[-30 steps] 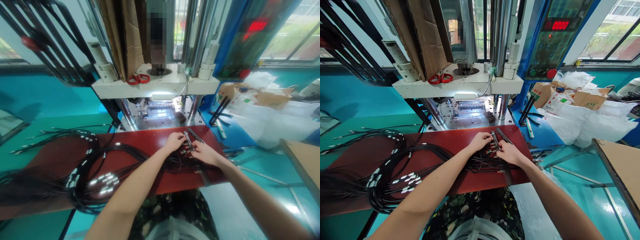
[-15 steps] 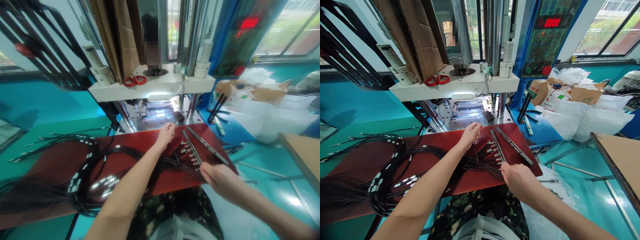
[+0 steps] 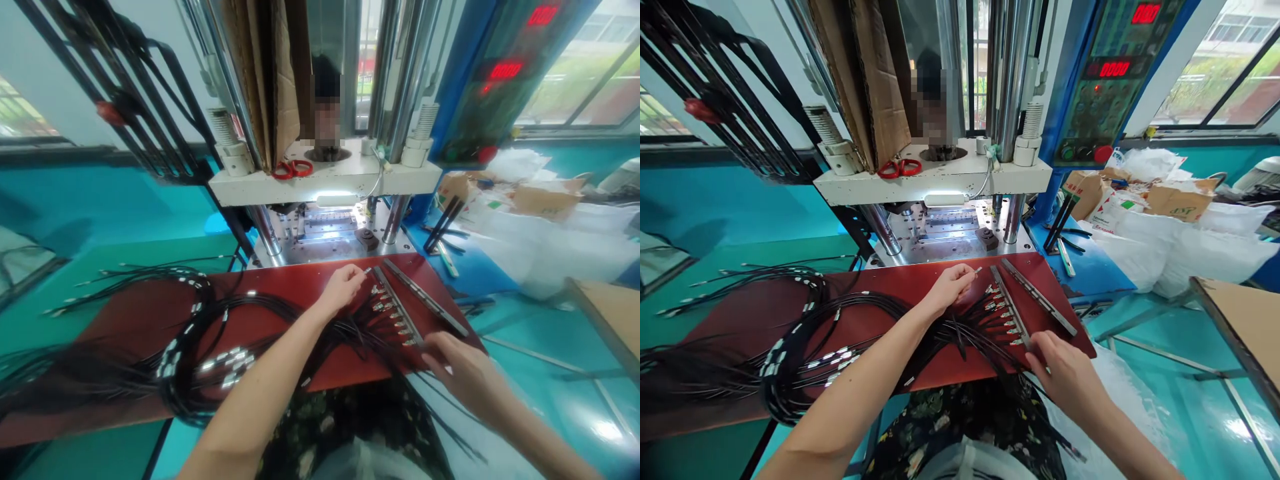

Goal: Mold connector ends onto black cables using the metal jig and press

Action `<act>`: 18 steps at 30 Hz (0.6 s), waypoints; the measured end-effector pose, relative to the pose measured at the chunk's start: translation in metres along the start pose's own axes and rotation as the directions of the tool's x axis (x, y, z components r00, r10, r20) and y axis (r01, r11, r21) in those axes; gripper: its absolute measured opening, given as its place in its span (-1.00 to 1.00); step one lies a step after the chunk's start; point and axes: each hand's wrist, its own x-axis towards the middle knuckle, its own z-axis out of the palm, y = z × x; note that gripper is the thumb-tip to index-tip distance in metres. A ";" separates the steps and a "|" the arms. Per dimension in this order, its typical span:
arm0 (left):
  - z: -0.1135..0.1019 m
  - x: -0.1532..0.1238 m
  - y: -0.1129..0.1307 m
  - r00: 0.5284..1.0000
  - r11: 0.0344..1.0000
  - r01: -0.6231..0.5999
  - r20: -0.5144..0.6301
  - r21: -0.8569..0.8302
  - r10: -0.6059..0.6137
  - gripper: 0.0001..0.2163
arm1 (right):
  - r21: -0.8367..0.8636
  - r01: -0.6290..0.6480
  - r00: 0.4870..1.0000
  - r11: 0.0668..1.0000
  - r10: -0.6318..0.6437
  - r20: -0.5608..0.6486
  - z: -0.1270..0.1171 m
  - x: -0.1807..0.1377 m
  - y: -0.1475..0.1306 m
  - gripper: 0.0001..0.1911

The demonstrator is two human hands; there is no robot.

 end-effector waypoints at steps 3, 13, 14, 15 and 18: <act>-0.003 0.003 -0.005 1.000 1.000 -0.002 -0.021 0.016 0.002 -0.85 | 0.030 -0.025 0.999 0.999 0.023 0.049 0.000 0.005 0.006 -0.68; 0.001 0.014 -0.022 0.998 0.960 -0.034 -0.037 0.277 0.046 -0.81 | 0.194 -0.108 0.957 0.975 0.049 0.288 -0.016 0.038 0.005 -0.85; 0.001 0.014 -0.021 0.998 0.959 -0.039 -0.045 0.282 0.054 -0.81 | 0.183 -0.122 0.953 0.976 0.064 0.297 -0.017 0.043 0.006 -0.84; 0.001 0.013 -0.020 0.997 0.958 -0.045 -0.052 0.283 0.062 -0.80 | 0.175 -0.136 0.950 0.975 0.078 0.303 -0.017 0.048 0.006 -0.84; 0.000 0.013 -0.019 0.992 0.965 -0.084 -0.072 0.250 0.105 -0.79 | 0.199 -0.177 0.955 0.964 0.119 0.273 -0.017 0.063 0.004 -0.85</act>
